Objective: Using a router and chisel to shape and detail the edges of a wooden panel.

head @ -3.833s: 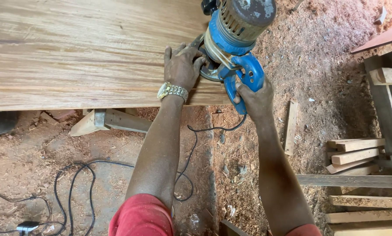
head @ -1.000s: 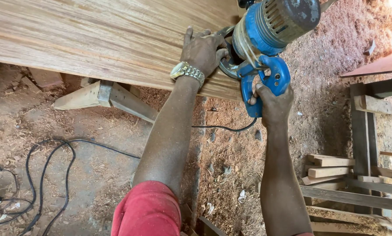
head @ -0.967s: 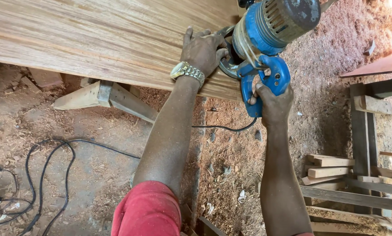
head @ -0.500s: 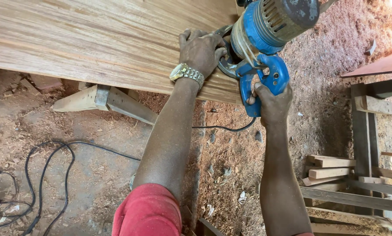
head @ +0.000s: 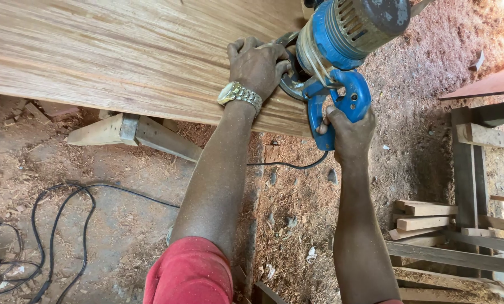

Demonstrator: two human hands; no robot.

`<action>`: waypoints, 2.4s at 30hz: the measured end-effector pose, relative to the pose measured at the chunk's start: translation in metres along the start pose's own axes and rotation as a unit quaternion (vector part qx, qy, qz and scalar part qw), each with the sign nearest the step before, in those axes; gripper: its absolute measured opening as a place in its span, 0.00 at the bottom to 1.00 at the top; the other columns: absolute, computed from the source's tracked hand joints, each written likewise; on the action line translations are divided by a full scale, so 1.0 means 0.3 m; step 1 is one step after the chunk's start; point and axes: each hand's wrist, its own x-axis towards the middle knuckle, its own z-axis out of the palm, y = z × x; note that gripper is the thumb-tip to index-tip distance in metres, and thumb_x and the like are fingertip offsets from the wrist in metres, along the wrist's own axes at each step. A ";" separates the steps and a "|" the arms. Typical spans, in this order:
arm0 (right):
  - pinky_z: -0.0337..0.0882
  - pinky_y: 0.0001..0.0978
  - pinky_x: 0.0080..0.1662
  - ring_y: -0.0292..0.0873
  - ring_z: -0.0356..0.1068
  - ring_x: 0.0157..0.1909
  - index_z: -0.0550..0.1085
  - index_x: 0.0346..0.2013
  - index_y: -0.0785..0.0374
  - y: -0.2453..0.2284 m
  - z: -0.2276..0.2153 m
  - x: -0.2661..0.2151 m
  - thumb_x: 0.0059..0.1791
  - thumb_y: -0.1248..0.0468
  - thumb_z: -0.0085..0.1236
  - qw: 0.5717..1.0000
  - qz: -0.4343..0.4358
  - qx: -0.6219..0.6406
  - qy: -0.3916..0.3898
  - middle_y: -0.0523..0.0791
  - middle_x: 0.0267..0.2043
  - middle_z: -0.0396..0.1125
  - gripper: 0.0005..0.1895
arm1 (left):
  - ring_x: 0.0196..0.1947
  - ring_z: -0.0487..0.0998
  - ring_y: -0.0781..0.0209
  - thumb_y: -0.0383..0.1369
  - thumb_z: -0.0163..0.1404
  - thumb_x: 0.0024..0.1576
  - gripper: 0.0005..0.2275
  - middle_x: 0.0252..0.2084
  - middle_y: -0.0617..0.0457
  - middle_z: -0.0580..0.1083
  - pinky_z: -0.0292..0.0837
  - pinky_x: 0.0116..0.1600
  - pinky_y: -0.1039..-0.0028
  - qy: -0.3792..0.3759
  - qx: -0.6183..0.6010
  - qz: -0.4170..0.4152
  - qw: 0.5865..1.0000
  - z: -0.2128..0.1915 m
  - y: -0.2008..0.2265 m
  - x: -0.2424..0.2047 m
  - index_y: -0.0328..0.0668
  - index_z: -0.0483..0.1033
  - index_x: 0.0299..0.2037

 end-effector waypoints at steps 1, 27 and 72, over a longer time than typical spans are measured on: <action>0.76 0.30 0.26 0.38 0.71 0.23 0.70 0.51 0.70 0.018 -0.012 0.007 0.47 0.76 0.56 1.000 -0.001 0.001 0.001 0.48 0.31 0.71 0.17 | 0.49 0.73 0.58 0.43 0.57 0.56 0.08 0.38 0.58 0.82 0.50 0.63 0.57 0.000 0.001 0.001 1.000 0.001 -0.003 0.004 0.58 0.85 0.40; 0.75 0.28 0.27 0.39 0.72 0.24 0.69 0.42 0.71 0.047 -0.027 0.058 0.50 0.74 0.57 1.000 0.006 -0.002 -0.016 0.48 0.28 0.71 0.07 | 0.46 0.69 0.60 0.48 0.57 0.54 0.09 0.33 0.64 0.81 0.51 0.58 0.58 -0.015 0.019 -0.042 0.999 0.028 0.002 0.059 0.64 0.85 0.40; 0.76 0.28 0.28 0.38 0.73 0.23 0.71 0.41 0.69 0.060 -0.018 0.153 0.50 0.73 0.57 0.999 0.012 -0.033 -0.009 0.48 0.29 0.72 0.06 | 0.40 0.70 0.63 0.49 0.57 0.55 0.11 0.30 0.61 0.81 0.54 0.54 0.63 -0.034 0.035 -0.053 0.997 0.030 0.004 0.140 0.64 0.83 0.43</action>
